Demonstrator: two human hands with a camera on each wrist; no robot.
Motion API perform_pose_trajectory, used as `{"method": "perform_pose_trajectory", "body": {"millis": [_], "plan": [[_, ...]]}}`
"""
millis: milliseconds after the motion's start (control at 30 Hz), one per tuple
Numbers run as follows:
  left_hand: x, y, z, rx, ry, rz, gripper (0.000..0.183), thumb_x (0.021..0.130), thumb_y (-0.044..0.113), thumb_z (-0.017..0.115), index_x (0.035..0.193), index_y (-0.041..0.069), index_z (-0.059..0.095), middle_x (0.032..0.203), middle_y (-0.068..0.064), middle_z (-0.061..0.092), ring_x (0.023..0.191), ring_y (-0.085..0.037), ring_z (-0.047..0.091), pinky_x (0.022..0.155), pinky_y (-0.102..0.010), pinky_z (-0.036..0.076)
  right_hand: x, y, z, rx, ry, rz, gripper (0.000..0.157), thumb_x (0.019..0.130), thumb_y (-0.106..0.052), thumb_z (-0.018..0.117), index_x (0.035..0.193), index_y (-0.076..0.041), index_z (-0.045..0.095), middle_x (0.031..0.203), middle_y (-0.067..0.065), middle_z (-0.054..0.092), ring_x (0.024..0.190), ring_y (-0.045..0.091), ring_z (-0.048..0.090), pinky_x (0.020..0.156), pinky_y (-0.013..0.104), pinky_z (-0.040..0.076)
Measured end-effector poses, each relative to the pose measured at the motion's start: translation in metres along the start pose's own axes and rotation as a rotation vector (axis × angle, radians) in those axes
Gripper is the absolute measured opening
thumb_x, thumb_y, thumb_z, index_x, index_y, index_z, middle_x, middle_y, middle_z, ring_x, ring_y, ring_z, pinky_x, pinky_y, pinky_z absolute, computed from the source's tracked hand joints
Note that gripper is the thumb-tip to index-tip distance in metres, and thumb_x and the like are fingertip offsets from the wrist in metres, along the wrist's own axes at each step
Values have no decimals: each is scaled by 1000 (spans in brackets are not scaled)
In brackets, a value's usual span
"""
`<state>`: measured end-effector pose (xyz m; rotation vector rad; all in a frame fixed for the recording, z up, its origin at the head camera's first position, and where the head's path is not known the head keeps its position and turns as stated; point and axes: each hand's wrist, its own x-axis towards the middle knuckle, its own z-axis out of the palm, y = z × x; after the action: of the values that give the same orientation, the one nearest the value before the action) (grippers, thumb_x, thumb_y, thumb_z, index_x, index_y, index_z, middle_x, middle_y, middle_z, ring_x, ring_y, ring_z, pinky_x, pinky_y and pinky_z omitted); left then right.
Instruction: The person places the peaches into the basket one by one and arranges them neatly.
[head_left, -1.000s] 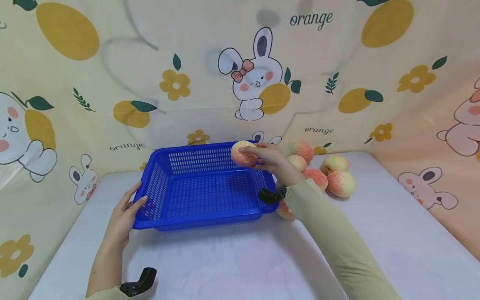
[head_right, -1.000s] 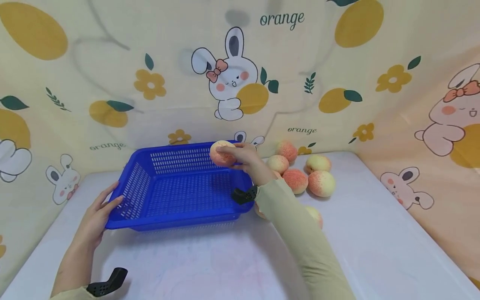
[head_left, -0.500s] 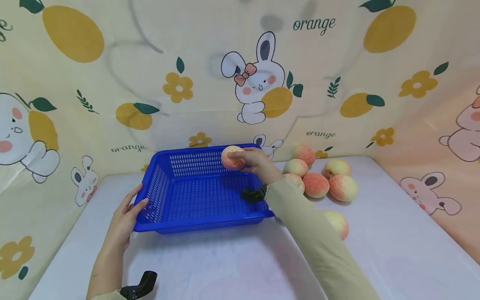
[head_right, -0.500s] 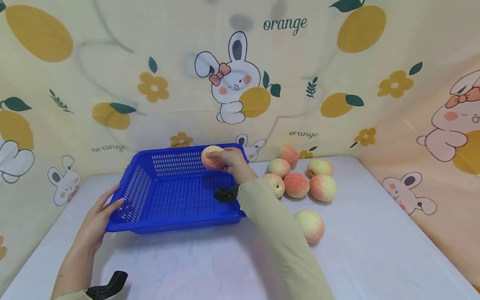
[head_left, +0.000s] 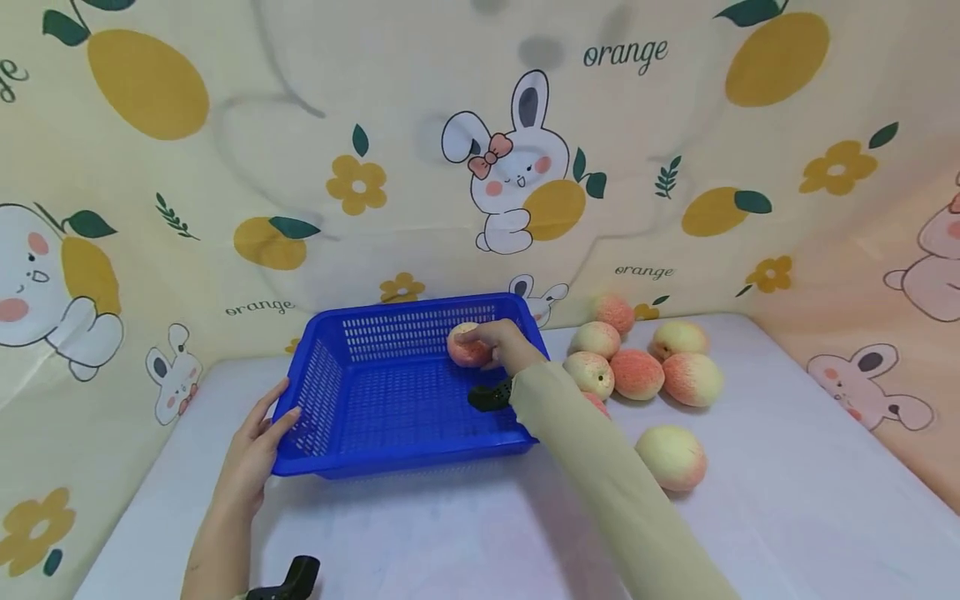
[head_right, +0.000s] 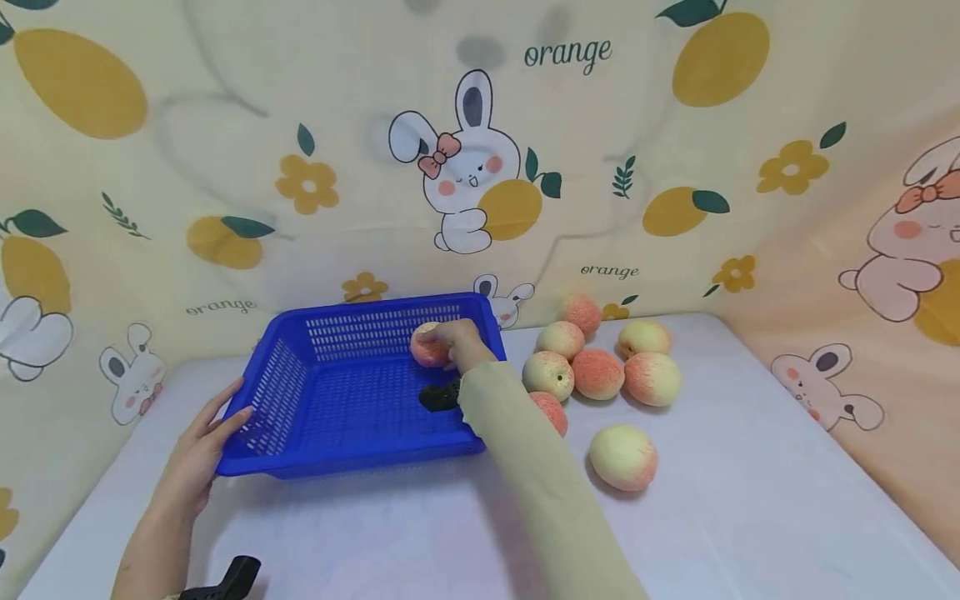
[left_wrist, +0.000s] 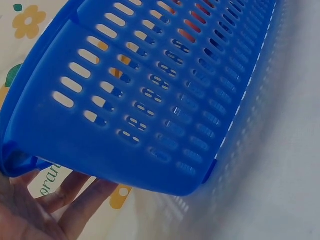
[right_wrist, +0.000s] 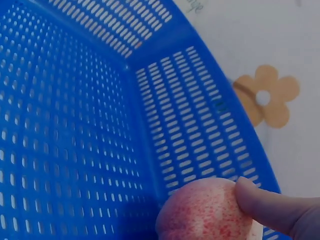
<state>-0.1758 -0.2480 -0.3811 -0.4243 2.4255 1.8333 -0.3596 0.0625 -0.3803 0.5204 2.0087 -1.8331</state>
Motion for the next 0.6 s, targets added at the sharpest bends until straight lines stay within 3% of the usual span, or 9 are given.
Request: {"method": "perform_pose_trajectory", "body": {"millis": [167,200,300,400,467,600], "plan": [[-2,-2,0,-17,12,-6,64,98,47,47,153,38,15,158,-24,9,137,-47,29,108,-57,30,58,18,-1,-33,-22,35,86,61,-3,88,135,5,46,139,20,47,118,39,55,81,61,51],[-3,-2,0,-20,7,-7,65,97,47,47,153,38,15,158,-24,9,136,-47,29,109,-57,30,59,19,-2,-32,-25,46,86,61,-2,88,135,5,46,139,20,48,117,40,55,81,62,51],[-4,-3,-1,-11,7,-14,65,98,47,47,153,38,14,159,-24,7,137,-47,27,109,-57,29,45,14,1,-59,-21,62,81,67,2,84,137,7,43,142,22,44,119,43,52,83,63,50],[-4,-3,-1,-8,11,-14,64,98,46,46,153,38,14,159,-23,5,138,-47,26,110,-58,28,-8,-2,6,-69,-19,71,71,80,3,71,142,7,36,149,22,34,131,45,41,96,61,43],[-2,-3,-1,-14,9,-12,64,98,46,47,153,39,15,159,-22,5,138,-47,26,110,-57,28,-30,-9,6,-79,-21,63,70,84,1,66,144,7,30,152,23,30,135,46,35,101,60,39],[0,-1,1,-13,2,-18,65,98,47,47,153,38,14,159,-23,6,137,-48,28,109,-56,30,-51,-19,1,-107,-39,44,79,85,-3,67,149,4,21,155,21,24,138,47,28,104,62,35]]}}
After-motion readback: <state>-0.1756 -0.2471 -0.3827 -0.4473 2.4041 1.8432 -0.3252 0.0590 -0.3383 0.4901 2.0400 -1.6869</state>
